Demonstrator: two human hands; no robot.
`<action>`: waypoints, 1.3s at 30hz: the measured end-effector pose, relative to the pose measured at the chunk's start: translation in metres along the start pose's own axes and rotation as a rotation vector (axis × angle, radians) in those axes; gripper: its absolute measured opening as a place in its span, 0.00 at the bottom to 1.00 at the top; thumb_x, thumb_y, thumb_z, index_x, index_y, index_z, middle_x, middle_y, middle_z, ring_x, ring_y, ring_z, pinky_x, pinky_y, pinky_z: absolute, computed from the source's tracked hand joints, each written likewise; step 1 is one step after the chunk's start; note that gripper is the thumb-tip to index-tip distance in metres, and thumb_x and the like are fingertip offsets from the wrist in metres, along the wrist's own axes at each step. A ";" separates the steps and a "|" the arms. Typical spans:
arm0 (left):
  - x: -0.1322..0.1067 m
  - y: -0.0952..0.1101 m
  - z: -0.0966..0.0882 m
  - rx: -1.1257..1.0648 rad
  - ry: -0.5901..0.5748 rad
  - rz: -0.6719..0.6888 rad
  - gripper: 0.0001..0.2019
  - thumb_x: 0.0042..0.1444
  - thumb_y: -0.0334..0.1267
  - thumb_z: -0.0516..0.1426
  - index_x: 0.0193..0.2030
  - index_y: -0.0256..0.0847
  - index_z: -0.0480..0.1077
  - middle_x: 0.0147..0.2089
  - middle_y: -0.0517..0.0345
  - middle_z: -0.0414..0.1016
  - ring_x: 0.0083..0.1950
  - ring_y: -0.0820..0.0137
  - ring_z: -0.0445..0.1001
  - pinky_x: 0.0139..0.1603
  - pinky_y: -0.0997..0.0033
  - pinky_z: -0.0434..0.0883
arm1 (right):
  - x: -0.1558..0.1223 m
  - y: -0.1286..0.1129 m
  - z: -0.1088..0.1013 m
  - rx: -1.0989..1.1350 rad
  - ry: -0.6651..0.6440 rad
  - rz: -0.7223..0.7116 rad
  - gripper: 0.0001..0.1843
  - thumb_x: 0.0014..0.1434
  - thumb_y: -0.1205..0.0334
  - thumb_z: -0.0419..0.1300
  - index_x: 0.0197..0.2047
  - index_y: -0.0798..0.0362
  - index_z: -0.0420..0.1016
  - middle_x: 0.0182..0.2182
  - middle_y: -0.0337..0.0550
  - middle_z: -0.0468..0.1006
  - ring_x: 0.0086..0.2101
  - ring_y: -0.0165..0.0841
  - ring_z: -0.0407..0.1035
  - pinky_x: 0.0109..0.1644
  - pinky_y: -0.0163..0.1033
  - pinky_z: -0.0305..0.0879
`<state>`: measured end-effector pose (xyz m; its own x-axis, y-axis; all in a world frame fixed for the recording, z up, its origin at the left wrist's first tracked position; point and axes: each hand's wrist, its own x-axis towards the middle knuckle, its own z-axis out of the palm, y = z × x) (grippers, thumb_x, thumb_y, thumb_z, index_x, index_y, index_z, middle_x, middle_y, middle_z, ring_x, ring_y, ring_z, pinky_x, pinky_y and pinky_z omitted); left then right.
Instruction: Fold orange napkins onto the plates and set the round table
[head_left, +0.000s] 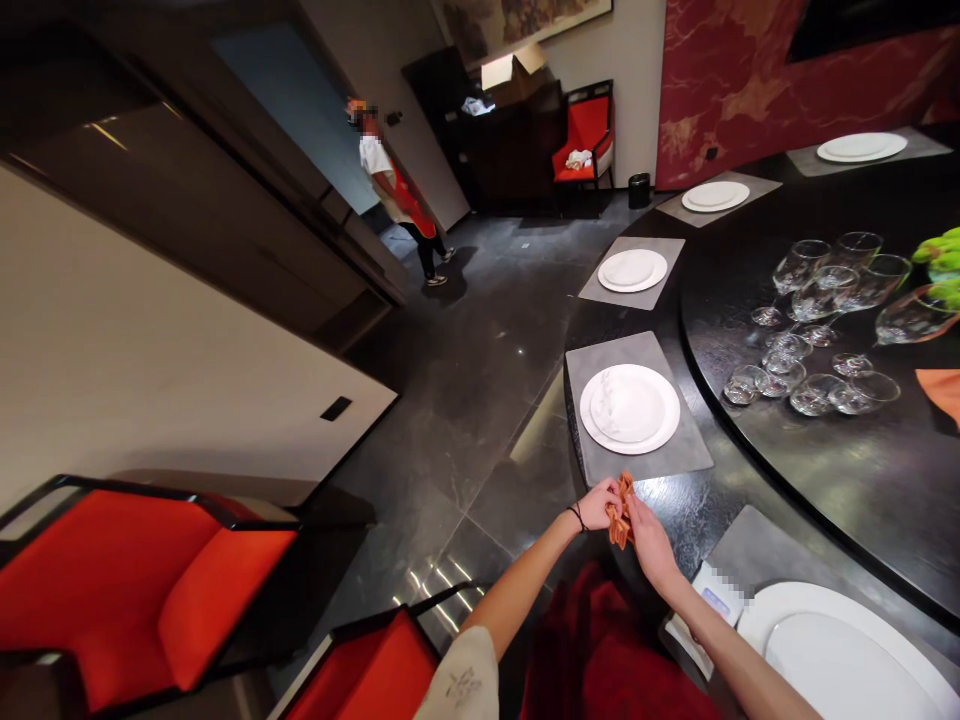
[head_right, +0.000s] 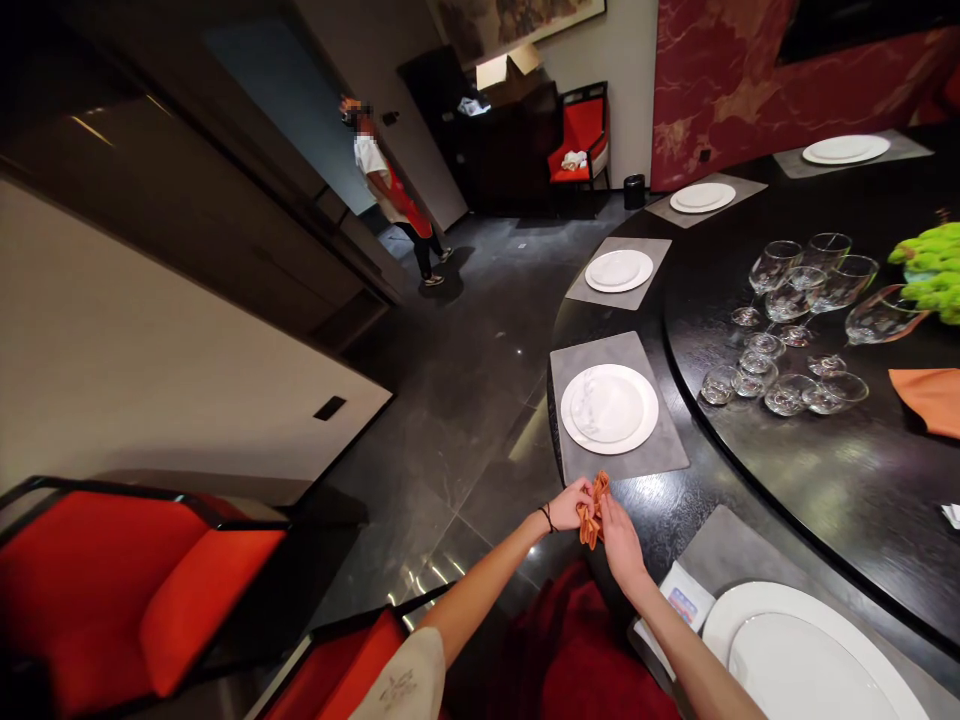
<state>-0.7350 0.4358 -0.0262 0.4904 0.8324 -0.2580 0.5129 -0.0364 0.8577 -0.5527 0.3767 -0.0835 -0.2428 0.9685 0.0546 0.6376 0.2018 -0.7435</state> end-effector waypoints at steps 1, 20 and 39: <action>-0.002 0.002 -0.001 0.005 0.004 -0.002 0.07 0.46 0.26 0.69 0.24 0.35 0.76 0.46 0.54 0.62 0.47 0.69 0.69 0.55 0.67 0.72 | 0.002 0.003 0.000 -0.074 -0.052 -0.030 0.33 0.60 0.72 0.48 0.67 0.54 0.73 0.66 0.55 0.74 0.65 0.44 0.70 0.71 0.53 0.66; -0.024 0.018 -0.008 0.102 0.081 -0.086 0.04 0.54 0.28 0.63 0.29 0.37 0.74 0.42 0.56 0.63 0.45 0.69 0.67 0.56 0.65 0.72 | 0.037 -0.026 -0.066 0.147 -0.453 -0.051 0.17 0.72 0.65 0.52 0.54 0.57 0.80 0.49 0.49 0.83 0.45 0.35 0.77 0.56 0.39 0.70; -0.018 0.021 -0.010 0.198 0.016 -0.135 0.07 0.47 0.22 0.61 0.28 0.37 0.75 0.46 0.55 0.64 0.42 0.71 0.68 0.52 0.67 0.72 | 0.020 -0.031 -0.029 0.061 -0.441 -0.169 0.15 0.67 0.70 0.55 0.47 0.57 0.83 0.49 0.53 0.82 0.52 0.39 0.74 0.60 0.42 0.69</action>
<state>-0.7401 0.4252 0.0012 0.3977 0.8455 -0.3564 0.7018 -0.0302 0.7117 -0.5558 0.3940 -0.0398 -0.6350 0.7660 -0.1003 0.5218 0.3295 -0.7868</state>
